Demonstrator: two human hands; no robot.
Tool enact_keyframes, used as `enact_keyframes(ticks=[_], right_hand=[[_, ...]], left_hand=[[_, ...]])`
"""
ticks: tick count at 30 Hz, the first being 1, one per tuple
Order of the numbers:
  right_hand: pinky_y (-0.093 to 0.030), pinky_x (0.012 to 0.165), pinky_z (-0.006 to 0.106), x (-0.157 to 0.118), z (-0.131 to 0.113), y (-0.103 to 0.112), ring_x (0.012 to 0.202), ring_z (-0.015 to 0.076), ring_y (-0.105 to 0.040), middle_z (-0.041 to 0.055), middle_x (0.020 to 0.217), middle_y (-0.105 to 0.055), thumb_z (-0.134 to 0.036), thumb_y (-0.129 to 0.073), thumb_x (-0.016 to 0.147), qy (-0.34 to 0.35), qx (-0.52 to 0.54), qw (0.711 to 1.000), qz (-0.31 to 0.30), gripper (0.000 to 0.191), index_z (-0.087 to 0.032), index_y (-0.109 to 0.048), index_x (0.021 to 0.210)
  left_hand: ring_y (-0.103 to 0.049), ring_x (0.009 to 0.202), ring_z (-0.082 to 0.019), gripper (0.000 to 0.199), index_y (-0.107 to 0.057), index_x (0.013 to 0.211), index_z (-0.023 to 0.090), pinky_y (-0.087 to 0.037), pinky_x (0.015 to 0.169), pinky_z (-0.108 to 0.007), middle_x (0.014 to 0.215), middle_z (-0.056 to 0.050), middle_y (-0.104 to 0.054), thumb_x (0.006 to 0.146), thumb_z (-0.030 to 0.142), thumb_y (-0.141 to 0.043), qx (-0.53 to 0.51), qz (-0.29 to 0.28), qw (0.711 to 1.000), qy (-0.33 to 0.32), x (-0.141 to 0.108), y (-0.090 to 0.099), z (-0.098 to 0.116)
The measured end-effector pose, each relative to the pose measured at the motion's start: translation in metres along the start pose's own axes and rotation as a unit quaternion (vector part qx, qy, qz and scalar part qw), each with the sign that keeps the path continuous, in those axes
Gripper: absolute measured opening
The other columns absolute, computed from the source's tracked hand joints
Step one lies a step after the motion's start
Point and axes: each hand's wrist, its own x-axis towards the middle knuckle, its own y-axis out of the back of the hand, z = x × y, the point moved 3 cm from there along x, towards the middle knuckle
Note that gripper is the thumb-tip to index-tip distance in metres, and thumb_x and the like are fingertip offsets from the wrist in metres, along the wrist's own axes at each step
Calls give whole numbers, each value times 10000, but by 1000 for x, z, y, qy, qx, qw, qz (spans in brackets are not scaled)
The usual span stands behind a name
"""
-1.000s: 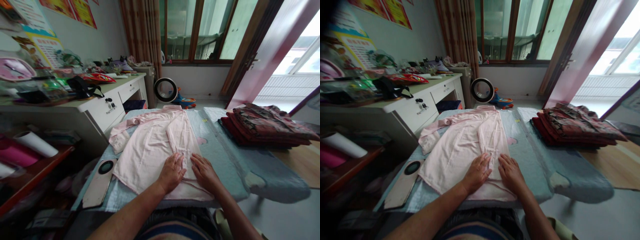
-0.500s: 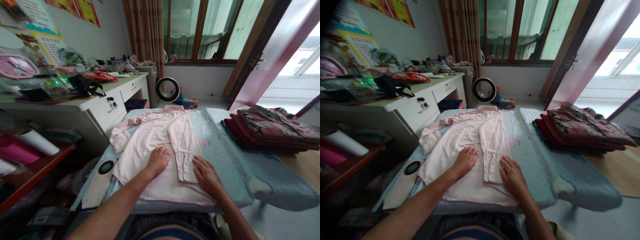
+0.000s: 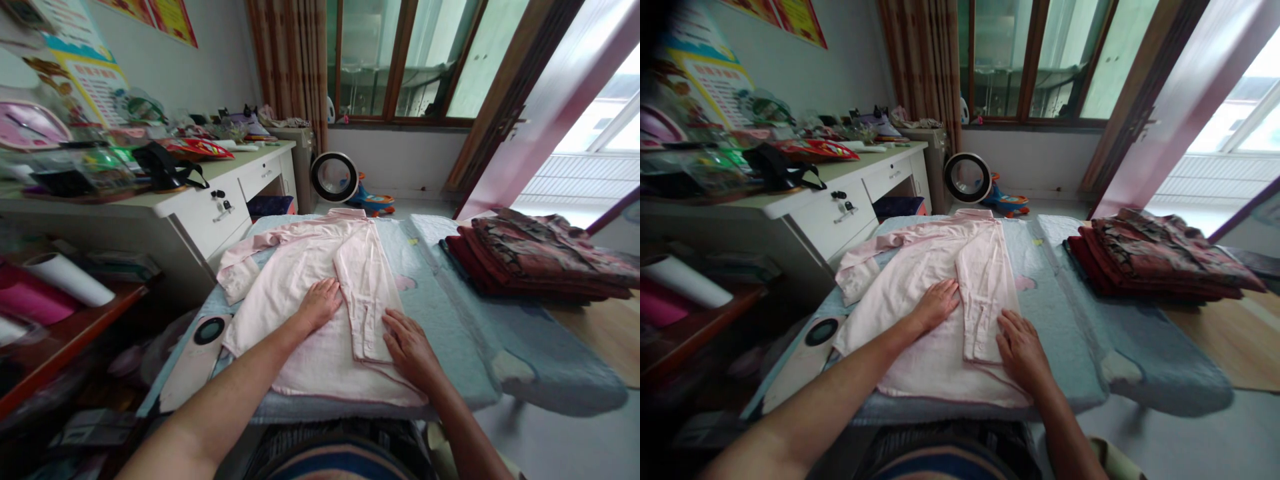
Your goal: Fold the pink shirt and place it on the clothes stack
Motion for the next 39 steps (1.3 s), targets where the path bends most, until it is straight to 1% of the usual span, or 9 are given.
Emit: enact_keyframes(ticks=[4,11,13,16,23,30,33,36,39], right_hand=[[-365,1121,472,0,0,0,1325,259,-486,118,1412,-559,-286,-472,933,0,2,1000,-2,384,-173,-622,1267],[-375,1113,476,0,0,0,1315,263,-498,121,1402,-568,-282,-476,931,9,7,1000,9,373,-186,-634,1255],[-376,1111,479,1,0,0,1313,264,-499,124,1400,-570,-287,-474,934,7,6,1000,6,374,-179,-633,1254],[-380,1108,480,1,0,0,1309,265,-504,124,1397,-573,-290,-471,936,6,6,1000,7,371,-182,-636,1251],[-378,1108,481,0,-2,1,1316,261,-499,116,1403,-568,-289,-466,937,-7,8,1000,5,373,-196,-634,1257],[-378,1108,485,1,-3,2,1315,265,-500,120,1400,-571,-284,-474,933,-6,7,1000,3,371,-190,-634,1255],[-385,1103,486,1,-4,2,1310,267,-504,124,1397,-572,-283,-471,933,-4,4,1000,3,373,-186,-635,1253],[-379,1106,488,0,-4,2,1314,266,-499,122,1404,-567,-278,-465,936,-2,1,1000,5,373,-188,-629,1260],[-371,1112,483,0,-4,2,1323,263,-487,115,1413,-559,-274,-459,940,0,-7,1000,0,375,-189,-618,1269]], left_hand=[[-416,1392,-276,478,-494,1386,200,-330,1140,-484,1483,-138,-484,966,427,-470,19,-2,1000,9,-11,-11,-1],[-371,1423,-281,459,-500,1394,228,-286,1156,-524,1502,-86,-477,972,403,-453,7,-31,999,-39,-32,-2,2],[-394,1409,-252,434,-517,1373,216,-261,1174,-495,1488,-89,-494,968,362,-459,-4,-32,997,-67,-31,0,6],[-466,1349,-221,426,-534,1347,190,-310,1154,-407,1448,-99,-532,945,325,-488,-23,-29,995,-88,-23,2,8],[-522,1243,-276,363,-596,1255,181,-419,1033,-420,1338,-133,-592,954,336,-467,31,-10,999,13,6,3,-11],[-560,1099,-268,299,-654,1097,207,-459,936,-408,1142,-113,-632,969,322,-409,62,-15,990,122,30,7,-27],[-539,1153,-294,314,-636,1143,178,-431,978,-443,1191,-138,-618,934,337,-464,62,-2,989,134,41,1,-28],[-481,1264,-297,390,-598,1234,173,-375,1059,-459,1336,-144,-567,918,366,-474,54,3,990,132,47,-8,-29],[-340,1400,-346,504,-527,1357,222,-282,1108,-584,1507,-126,-441,934,473,-415,34,-19,985,170,51,-15,-37]])
